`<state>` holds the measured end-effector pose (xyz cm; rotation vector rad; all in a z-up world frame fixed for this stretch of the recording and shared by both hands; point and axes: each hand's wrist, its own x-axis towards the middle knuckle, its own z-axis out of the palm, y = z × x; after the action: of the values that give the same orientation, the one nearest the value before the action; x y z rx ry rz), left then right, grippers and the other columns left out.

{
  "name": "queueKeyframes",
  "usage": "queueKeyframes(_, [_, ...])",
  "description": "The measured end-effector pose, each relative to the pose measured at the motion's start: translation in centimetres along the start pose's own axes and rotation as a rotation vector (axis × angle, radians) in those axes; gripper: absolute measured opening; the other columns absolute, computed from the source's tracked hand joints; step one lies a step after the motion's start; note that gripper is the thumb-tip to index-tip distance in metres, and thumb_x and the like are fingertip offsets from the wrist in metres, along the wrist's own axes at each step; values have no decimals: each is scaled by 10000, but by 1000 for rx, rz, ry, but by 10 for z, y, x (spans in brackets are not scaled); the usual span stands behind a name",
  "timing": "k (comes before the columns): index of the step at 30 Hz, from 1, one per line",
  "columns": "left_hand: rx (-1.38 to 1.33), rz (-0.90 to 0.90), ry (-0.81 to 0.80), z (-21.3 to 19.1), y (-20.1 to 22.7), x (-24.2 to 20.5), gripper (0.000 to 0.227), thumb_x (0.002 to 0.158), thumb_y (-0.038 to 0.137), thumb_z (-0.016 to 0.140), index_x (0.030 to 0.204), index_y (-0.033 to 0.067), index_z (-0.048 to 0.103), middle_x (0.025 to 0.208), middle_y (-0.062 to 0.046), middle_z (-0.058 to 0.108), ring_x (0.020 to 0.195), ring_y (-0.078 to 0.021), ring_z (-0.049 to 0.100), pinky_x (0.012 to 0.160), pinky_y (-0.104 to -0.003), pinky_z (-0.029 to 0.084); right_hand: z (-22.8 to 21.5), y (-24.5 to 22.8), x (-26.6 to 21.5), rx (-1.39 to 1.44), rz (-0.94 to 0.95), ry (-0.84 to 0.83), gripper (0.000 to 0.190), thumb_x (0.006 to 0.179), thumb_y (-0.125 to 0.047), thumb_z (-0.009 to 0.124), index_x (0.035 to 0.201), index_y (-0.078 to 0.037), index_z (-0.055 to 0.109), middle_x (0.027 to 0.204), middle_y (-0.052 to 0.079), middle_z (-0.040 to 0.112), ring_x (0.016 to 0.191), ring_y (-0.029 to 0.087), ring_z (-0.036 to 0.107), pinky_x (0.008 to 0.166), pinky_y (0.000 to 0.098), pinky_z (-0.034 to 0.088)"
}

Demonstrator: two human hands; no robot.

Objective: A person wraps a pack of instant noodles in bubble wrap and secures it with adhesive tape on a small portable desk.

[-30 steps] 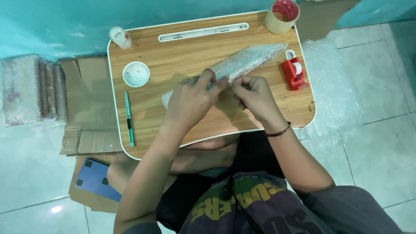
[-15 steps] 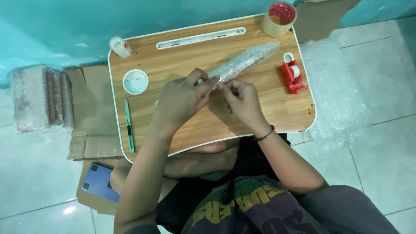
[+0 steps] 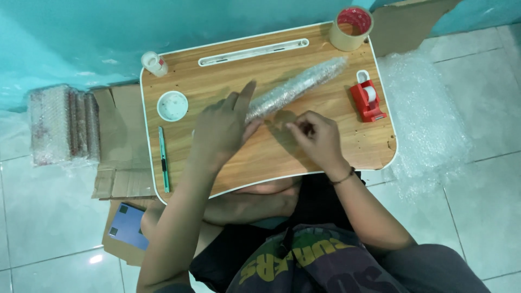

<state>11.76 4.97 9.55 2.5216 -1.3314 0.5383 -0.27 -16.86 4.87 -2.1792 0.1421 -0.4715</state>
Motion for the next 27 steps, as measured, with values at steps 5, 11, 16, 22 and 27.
queueKeyframes(5, [80, 1, -56, 23, 30, -39, 433, 859, 456, 725, 1253, 277, 714, 1055, -37, 655, 958, -316, 712, 790, -460, 567, -22, 45, -27, 284, 158, 262, 191, 1034, -86, 642, 852, -63, 584, 628, 59, 576, 593, 162, 579, 599, 295, 481])
queueKeyframes(11, [-194, -39, -14, 51, 34, -102, 671, 809, 446, 795, 1414, 208, 629, 1362, -136, 567, 1331, -427, 524, 1075, -558, 418, -53, 51, -33, -32, -45, 270, 228, 968, 2, 736, 1048, -31, 524, 1004, 133, 499, 940, 344, 597, 746, 396, 517])
queueKeyframes(16, [-153, -329, 72, 40, 46, -119, 540, 956, 342, 666, 1450, 138, 593, 1441, -206, 493, 1383, -480, 440, 1133, -583, 372, -52, 21, -22, -129, -66, -84, 505, 913, -204, 800, 1305, 7, 560, 1255, 229, 521, 1216, 510, 533, 1011, 591, 460])
queueKeyframes(22, [-58, -621, 8, 62, 45, -142, 636, 1057, 359, 514, 1550, -31, 415, 1516, -284, 417, 1453, -496, 340, 1182, -608, 268, -67, 36, -17, -202, 21, -300, 609, 800, -119, 842, 1375, -105, 641, 1296, 157, 552, 1178, 452, 605, 1003, 514, 504])
queueKeyframes(27, [-25, -689, 99, 47, 56, -128, 653, 961, 209, 623, 1555, 7, 443, 1542, -279, 339, 1475, -545, 201, 1182, -647, 235, -75, 47, -22, -244, -15, -216, 595, 870, 86, 712, 1424, -80, 573, 1206, 155, 536, 1084, 436, 640, 944, 507, 531])
